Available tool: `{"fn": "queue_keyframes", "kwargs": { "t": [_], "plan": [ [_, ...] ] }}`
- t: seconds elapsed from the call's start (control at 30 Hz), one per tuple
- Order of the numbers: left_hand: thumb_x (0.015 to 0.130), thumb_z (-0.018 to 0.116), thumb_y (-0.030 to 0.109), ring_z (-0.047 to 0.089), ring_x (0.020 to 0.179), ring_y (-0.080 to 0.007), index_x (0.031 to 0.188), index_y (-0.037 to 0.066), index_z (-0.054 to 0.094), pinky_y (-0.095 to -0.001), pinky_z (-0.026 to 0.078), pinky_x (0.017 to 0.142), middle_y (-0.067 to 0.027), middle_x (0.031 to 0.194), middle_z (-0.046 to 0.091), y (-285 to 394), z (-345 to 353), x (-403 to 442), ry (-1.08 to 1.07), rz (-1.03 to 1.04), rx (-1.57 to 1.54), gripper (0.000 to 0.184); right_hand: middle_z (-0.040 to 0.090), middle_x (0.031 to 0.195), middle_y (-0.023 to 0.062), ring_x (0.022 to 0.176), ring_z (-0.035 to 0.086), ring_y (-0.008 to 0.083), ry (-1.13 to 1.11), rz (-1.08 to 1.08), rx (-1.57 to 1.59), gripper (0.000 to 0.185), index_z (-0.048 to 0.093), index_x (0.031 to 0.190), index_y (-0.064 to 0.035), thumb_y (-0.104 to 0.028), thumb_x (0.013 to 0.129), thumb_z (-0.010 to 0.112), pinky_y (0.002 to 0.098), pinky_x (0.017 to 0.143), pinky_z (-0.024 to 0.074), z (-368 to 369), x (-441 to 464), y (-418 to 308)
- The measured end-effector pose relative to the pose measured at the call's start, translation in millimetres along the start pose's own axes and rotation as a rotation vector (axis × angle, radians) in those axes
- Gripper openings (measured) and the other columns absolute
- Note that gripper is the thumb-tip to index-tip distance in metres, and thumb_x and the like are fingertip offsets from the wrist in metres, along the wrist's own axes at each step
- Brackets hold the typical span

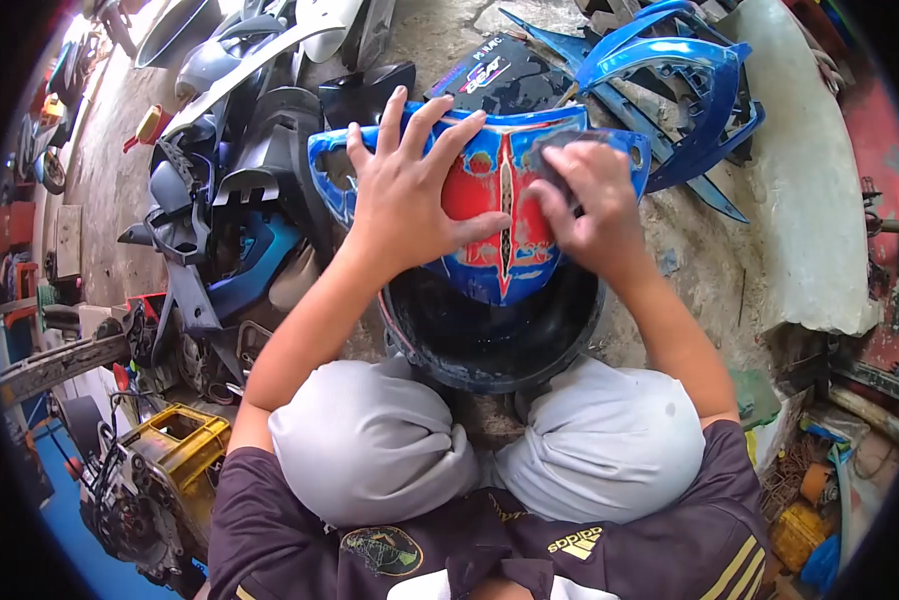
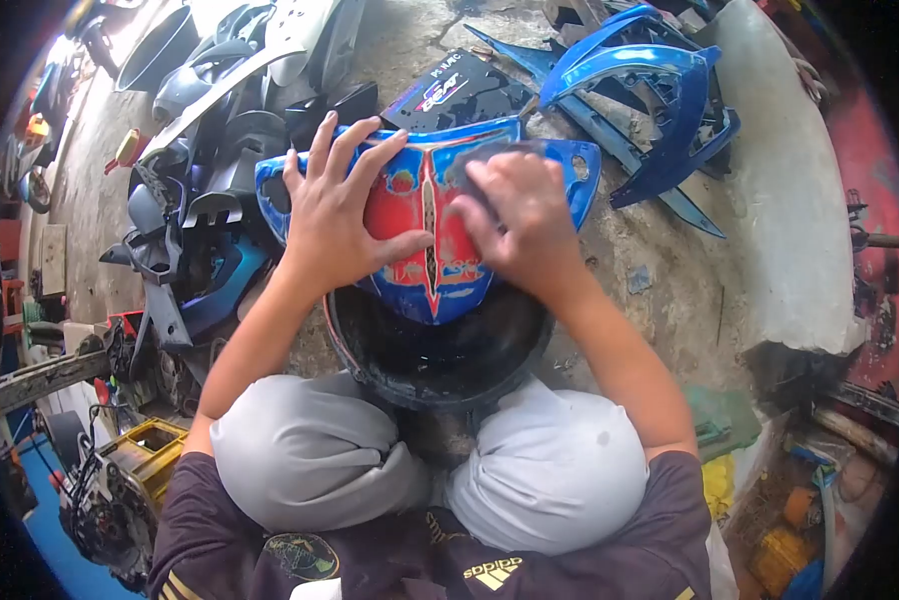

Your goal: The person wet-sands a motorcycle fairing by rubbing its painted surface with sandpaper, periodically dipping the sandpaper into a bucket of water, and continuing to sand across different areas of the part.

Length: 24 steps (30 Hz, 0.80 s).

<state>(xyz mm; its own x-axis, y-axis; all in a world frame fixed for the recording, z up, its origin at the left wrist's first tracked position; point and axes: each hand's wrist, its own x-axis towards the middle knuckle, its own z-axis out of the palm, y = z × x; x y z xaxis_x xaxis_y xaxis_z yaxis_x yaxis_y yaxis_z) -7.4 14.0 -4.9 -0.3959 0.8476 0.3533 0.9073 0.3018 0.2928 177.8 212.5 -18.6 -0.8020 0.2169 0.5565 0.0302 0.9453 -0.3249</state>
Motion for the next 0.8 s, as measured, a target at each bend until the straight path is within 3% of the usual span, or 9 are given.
{"fn": "queue_keyframes", "kwargs": {
  "t": [0.1, 0.2, 0.27, 0.4, 0.43, 0.53, 0.57, 0.7, 0.8],
  "plan": [
    [0.067, 0.096, 0.069, 0.028, 0.163, -0.0506, 0.154, 0.025, 0.062, -0.09, 0.019, 0.116, -0.0124, 0.164, 0.048, 10, 1, -6, 0.017, -0.04, -0.021, 0.103, 0.068, 0.124, 0.0151, 0.113, 0.063, 0.0361, 0.008, 0.017, -0.015, 0.045, 0.076, 0.122, -0.0088, -0.03, 0.086, 0.091, 0.0484, 0.096, 0.0511, -10, -2, -10],
    [0.068, 0.095, 0.07, 0.027, 0.163, -0.0511, 0.151, 0.025, 0.063, -0.0899, 0.019, 0.115, -0.0125, 0.163, 0.047, 17, 6, -13, 0.057, -0.02, -0.02, 0.1, 0.062, 0.143, 0.0171, 0.126, 0.059, 0.0415, 0.046, -0.022, -0.065, 0.053, 0.078, 0.127, -0.0155, -0.042, 0.084, 0.093, 0.0541, 0.108, 0.0499, -13, -14, 4],
    [0.067, 0.094, 0.073, 0.025, 0.163, -0.0512, 0.15, 0.026, 0.064, -0.0882, 0.018, 0.115, -0.0132, 0.162, 0.046, 14, 10, -24, 0.087, 0.011, -0.011, 0.1, 0.056, 0.153, 0.0196, 0.134, 0.055, 0.0446, -0.056, -0.054, -0.014, 0.06, 0.077, 0.136, -0.0184, -0.047, 0.085, 0.093, 0.0571, 0.112, 0.0481, -19, -23, -14],
    [0.067, 0.092, 0.078, 0.026, 0.163, -0.0514, 0.151, 0.026, 0.063, -0.0864, 0.015, 0.116, -0.0137, 0.165, 0.045, 11, 15, -35, 0.089, 0.062, 0.013, 0.102, 0.057, 0.144, 0.0187, 0.129, 0.055, 0.0424, -0.038, -0.021, -0.101, 0.068, 0.075, 0.143, -0.0194, -0.051, 0.085, 0.092, 0.057, 0.111, 0.0475, -15, -40, 8],
    [0.068, 0.092, 0.078, 0.026, 0.163, -0.0514, 0.151, 0.026, 0.063, -0.0863, 0.015, 0.116, -0.0136, 0.165, 0.045, 11, 13, -31, 0.077, 0.052, 0.012, 0.102, 0.057, 0.14, 0.0177, 0.125, 0.056, 0.0409, -0.03, -0.006, -0.117, 0.071, 0.073, 0.146, -0.0141, -0.05, 0.086, 0.091, 0.0557, 0.11, 0.0474, -15, -40, 9],
    [0.069, 0.091, 0.078, 0.027, 0.163, -0.0506, 0.152, 0.025, 0.062, -0.0863, 0.017, 0.116, -0.0137, 0.165, 0.046, 11, 10, -23, 0.076, 0.032, 0.023, 0.103, 0.057, 0.14, 0.0178, 0.126, 0.055, 0.0405, -0.082, -0.013, -0.021, 0.072, 0.07, 0.148, -0.0074, -0.045, 0.09, 0.089, 0.0524, 0.11, 0.0479, -11, -32, -13],
    [0.069, 0.091, 0.078, 0.028, 0.163, -0.0505, 0.153, 0.025, 0.062, -0.0864, 0.018, 0.116, -0.0136, 0.165, 0.046, 10, 10, -22, 0.078, 0.031, 0.016, 0.103, 0.061, 0.132, 0.0177, 0.119, 0.059, 0.0393, -0.092, -0.084, -0.003, 0.065, 0.07, 0.143, -0.0015, -0.035, 0.091, 0.088, 0.0506, 0.105, 0.0499, -11, -29, -17],
    [0.07, 0.091, 0.077, 0.029, 0.162, -0.0505, 0.153, 0.026, 0.062, -0.0871, 0.019, 0.115, -0.0129, 0.165, 0.046, 9, 9, -16, 0.061, 0.018, 0.018, 0.101, 0.068, 0.11, 0.0139, 0.101, 0.066, 0.0337, -0.028, -0.041, -0.015, 0.048, 0.072, 0.132, -0.0026, -0.016, 0.089, 0.089, 0.049, 0.092, 0.0521, -12, -14, 4],
    [0.07, 0.091, 0.077, 0.03, 0.162, -0.0503, 0.153, 0.026, 0.062, -0.087, 0.02, 0.115, -0.0124, 0.164, 0.047, 11, 8, -14, 0.051, -0.001, 0.019, 0.101, 0.068, 0.11, 0.0122, 0.1, 0.066, 0.0334, -0.086, -0.119, 0.058, 0.044, 0.073, 0.131, -0.0032, -0.012, 0.091, 0.086, 0.0461, 0.09, 0.0523, -12, -10, -24]
  ]
}}
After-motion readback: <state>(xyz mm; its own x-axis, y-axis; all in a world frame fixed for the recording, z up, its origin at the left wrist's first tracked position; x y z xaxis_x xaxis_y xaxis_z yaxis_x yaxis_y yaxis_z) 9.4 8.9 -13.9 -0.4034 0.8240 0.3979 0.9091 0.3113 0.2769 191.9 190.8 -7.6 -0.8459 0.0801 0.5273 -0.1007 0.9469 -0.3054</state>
